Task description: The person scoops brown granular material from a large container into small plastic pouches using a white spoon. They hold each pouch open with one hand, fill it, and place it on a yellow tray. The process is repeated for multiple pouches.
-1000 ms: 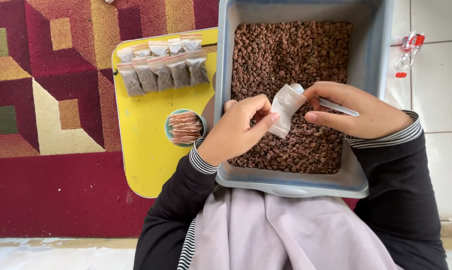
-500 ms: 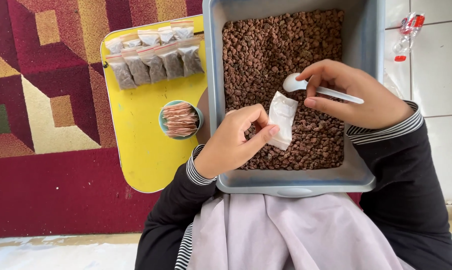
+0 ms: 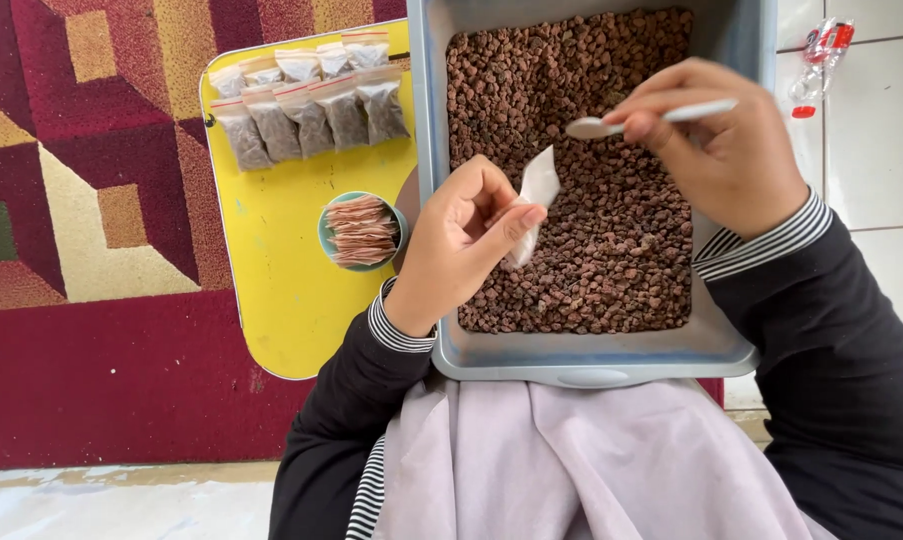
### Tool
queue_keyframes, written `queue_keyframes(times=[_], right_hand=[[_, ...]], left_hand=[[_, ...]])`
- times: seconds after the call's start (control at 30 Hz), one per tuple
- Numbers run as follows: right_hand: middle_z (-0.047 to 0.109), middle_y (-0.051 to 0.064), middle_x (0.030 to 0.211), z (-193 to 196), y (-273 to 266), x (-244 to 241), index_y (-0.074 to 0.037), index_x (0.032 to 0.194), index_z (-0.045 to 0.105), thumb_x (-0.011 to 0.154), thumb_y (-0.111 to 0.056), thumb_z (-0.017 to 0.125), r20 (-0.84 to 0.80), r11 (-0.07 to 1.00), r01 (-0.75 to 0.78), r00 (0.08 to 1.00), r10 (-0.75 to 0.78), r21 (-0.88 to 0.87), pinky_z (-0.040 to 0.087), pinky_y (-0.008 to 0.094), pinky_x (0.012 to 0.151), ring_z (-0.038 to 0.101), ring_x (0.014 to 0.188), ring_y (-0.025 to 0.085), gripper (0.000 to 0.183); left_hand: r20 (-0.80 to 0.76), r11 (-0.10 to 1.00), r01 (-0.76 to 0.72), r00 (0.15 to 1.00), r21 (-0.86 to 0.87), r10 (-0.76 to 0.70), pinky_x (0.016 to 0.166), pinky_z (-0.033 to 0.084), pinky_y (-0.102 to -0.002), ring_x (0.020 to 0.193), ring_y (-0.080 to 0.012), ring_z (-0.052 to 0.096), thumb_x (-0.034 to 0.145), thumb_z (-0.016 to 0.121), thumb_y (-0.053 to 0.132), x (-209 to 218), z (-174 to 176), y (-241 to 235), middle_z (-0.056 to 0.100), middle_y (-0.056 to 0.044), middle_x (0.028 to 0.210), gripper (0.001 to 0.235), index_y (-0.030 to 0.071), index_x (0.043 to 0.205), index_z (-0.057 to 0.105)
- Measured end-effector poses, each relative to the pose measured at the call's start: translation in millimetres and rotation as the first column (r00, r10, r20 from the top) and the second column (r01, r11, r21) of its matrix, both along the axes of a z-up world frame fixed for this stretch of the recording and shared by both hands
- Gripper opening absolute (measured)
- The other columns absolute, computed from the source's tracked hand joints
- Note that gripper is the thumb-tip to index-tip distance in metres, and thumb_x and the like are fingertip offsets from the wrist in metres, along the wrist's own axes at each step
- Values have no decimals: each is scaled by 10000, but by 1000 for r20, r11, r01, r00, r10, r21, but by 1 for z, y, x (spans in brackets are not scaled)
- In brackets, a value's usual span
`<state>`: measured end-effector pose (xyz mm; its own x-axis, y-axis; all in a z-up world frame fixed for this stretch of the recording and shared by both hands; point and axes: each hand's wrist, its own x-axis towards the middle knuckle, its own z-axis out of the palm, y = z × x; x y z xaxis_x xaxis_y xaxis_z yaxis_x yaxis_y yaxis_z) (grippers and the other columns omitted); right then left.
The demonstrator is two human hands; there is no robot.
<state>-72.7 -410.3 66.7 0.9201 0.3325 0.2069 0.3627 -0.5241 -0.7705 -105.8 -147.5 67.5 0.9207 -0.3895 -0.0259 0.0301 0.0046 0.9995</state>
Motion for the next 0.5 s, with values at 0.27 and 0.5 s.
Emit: queue_keyframes(times=[0.27,0.5], right_hand=[[671,147,951,-4,20,23,44,1107,635,1180,-71,457,-254,992,79,962,-102,-98,586,323,705,679,791,219,224],[723,143,878,-14,50,61,11,1108,625,1138,-211,428,-472,918,-110,877,-90,-380,563,453,770,706,791,288,299]], left_hand=[[106,997,58,993,-58,-52,569,453,-197,562,-74,549,1019,645,193,1,4,1,552,1,686,119,121,959,571],[-102,972,215,969,-95,-224,845,587,-240,947,-128,580,778,871,173,6,9,-2,595,-83,1185,582,14,1268,599]])
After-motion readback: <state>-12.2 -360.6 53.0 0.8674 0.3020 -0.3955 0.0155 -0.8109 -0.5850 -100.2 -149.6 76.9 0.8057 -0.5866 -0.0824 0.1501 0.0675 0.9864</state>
